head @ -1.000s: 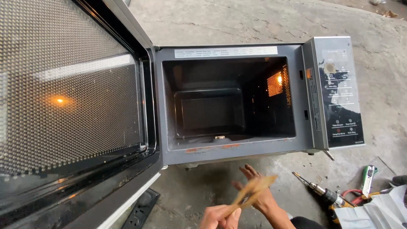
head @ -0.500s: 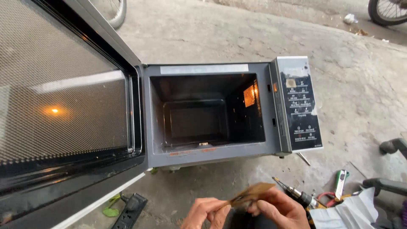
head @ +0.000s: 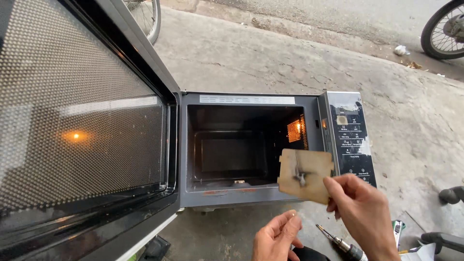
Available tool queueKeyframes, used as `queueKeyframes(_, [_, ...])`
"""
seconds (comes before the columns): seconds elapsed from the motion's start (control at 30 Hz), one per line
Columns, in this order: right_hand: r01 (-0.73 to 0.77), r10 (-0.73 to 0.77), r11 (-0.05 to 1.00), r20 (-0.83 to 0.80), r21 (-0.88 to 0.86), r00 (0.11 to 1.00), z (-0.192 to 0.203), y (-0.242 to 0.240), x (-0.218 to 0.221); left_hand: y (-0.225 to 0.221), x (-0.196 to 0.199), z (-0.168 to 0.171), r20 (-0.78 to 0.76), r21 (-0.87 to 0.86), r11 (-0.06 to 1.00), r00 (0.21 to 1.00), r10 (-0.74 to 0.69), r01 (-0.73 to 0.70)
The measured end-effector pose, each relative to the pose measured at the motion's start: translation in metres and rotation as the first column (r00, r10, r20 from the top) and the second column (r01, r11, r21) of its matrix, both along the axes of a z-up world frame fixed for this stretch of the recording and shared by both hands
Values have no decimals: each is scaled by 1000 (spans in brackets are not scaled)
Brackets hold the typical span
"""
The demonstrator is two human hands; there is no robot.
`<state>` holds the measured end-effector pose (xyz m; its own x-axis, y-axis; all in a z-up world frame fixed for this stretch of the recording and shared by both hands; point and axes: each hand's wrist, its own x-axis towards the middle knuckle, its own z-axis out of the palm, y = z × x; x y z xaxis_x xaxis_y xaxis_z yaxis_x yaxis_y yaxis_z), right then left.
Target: Inspecting a burnt mica waveguide cover and attempting to reinstall it into the microwave oven's internal slot.
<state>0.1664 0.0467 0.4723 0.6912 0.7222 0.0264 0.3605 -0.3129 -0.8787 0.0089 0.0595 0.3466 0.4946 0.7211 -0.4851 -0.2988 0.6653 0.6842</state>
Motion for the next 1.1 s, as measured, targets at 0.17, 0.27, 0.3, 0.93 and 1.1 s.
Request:
queueKeyframes(0.17, [-39, 100, 991, 509, -129, 855, -10, 62, -12, 66, -29, 56, -333, 602, 798, 899, 284, -28])
queueKeyframes(0.27, [-164, 120, 986, 789, -25, 603, -44, 73, -25, 120, -23, 69, -260, 427, 904, 961, 93, 28])
queueKeyframes(0.3, [-172, 105, 985, 805, -4, 584, -51, 75, -32, 132, -20, 70, -182, 383, 924, 982, 55, 20])
queueKeyframes(0.93, [-130, 90, 991, 632, 17, 770, -59, 83, -19, 177, 4, 42, -654, 756, 213, 720, 232, 619])
queueKeyframes(1.1, [-100, 82, 995, 769, -23, 635, -59, 94, -18, 184, 8, 41, -540, 837, 104, 782, 311, 537])
